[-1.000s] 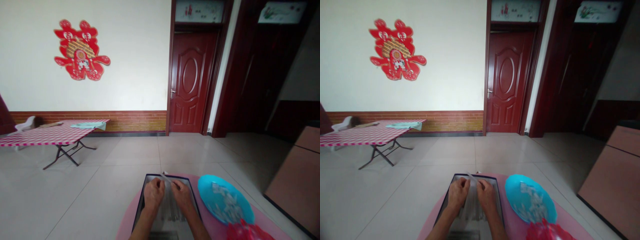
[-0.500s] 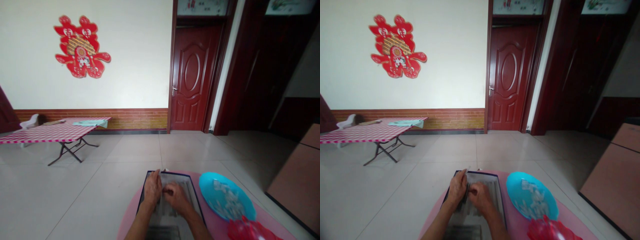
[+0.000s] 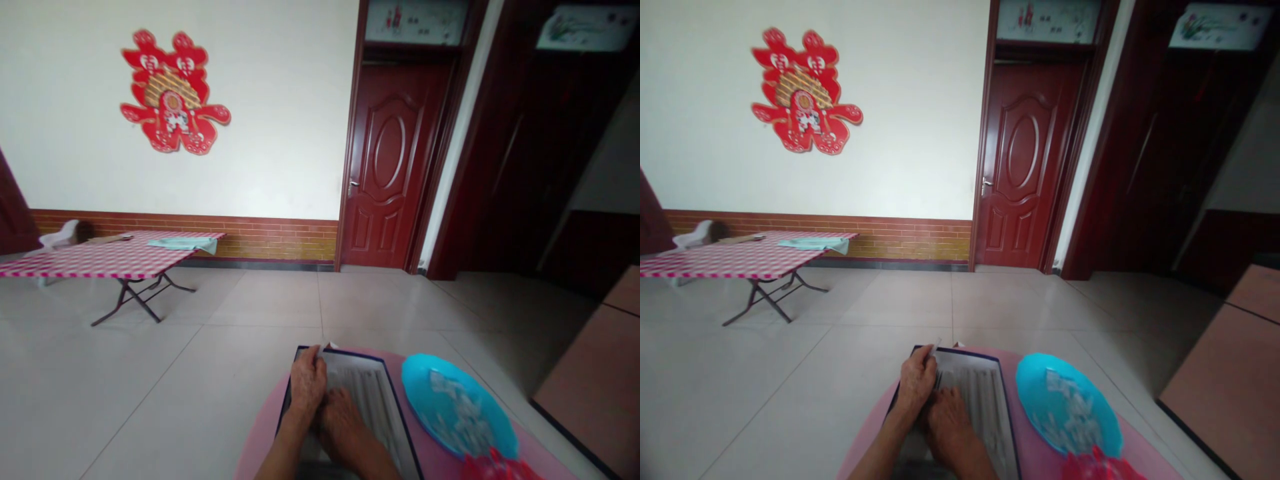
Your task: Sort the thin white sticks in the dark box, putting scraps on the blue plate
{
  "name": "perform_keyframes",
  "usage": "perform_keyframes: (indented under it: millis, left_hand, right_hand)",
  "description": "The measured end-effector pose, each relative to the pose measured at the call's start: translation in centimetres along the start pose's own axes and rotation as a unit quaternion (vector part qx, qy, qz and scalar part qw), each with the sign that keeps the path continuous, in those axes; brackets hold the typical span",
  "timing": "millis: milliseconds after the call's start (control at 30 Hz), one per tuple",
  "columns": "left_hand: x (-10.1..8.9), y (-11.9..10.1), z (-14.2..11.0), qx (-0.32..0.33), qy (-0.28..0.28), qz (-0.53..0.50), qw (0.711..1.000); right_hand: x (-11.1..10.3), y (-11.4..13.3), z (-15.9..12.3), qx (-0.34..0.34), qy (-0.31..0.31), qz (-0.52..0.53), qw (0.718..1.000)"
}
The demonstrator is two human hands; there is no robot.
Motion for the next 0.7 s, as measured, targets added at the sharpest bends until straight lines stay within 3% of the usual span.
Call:
perform_keyframes:
  millis: [533,700]
  left_hand:
    - [-0.1,-0.2,0.2,-0.024,0.003,-0.01,1.0]
    - [-0.2,-0.3,0.3,-0.031,0.014,-0.015,0.999]
  right_hand:
    - [0.2,0.3,0.5,-0.016,0.044,-0.017,0.999]
    - [0.0,1.0,1.0,-0.074,0.047,0.034,0.996]
Point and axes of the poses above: each hand's wrist, its own z-axis towards the middle knuckle, its own x-axis out of the palm, y = z × x, the point moved 6 cm from there along z, towards the middle knuckle, and after that the axes turned 10 degrees about z, right-handed, at the moved point
